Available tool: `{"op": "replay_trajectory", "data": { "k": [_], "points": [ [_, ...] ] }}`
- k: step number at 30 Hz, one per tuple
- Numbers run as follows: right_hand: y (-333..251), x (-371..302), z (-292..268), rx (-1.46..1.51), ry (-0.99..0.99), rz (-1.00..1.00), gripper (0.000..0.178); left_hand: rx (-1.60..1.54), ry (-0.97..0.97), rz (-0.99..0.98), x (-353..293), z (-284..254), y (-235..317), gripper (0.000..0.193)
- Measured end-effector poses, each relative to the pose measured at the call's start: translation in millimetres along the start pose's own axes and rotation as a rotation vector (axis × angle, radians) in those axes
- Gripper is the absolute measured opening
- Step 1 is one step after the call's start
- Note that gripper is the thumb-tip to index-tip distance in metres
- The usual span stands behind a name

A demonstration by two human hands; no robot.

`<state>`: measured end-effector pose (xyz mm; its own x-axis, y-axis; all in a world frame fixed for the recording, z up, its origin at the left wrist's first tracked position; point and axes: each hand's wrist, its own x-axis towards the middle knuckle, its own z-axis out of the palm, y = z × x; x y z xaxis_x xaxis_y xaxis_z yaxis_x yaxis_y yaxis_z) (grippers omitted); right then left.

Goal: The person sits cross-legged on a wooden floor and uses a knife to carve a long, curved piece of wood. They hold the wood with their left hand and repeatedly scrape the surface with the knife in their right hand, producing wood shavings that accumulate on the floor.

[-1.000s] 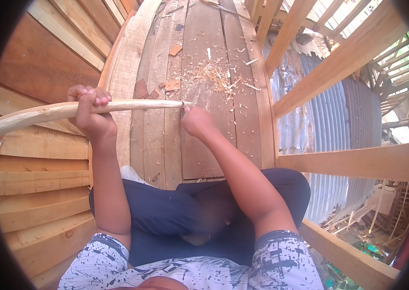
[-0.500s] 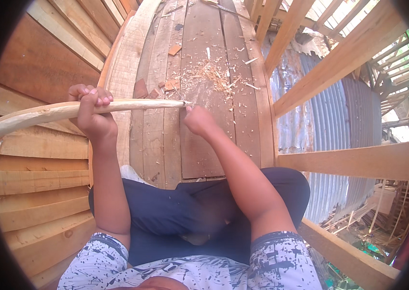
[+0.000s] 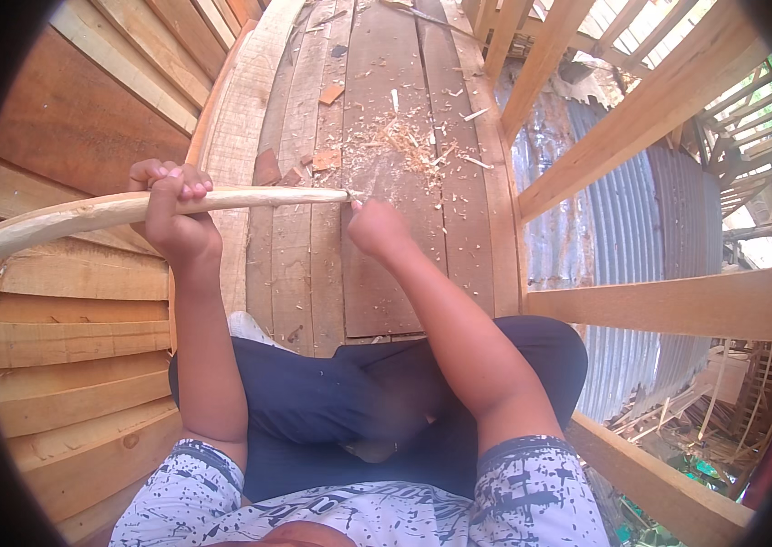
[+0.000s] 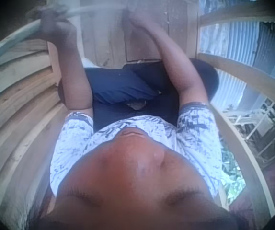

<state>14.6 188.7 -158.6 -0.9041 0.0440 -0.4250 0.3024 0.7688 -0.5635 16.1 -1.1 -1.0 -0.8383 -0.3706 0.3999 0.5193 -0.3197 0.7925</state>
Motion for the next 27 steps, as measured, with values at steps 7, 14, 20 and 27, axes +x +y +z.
{"op": "replay_trajectory", "data": {
  "k": [7, 14, 20, 27],
  "points": [
    [-1, -4, 3, -0.105, 0.076, -0.01, 0.042, 0.024, 0.004, -0.008, 0, 0, 0, 0.014],
    [9, -4, 7, -0.086, 0.114, -0.01, 0.047, 0.067, -0.011, -0.012, -2, 1, 2, 0.011],
    [29, 16, 10, -0.119, 0.018, 0.101, 0.043, 0.057, 0.0, -0.024, 0, 1, 0, 0.011],
    [22, 17, 4, 0.003, 0.017, 0.17, 0.047, 0.057, 0.033, -0.034, 4, -3, 2, 0.012]
  ]
}}
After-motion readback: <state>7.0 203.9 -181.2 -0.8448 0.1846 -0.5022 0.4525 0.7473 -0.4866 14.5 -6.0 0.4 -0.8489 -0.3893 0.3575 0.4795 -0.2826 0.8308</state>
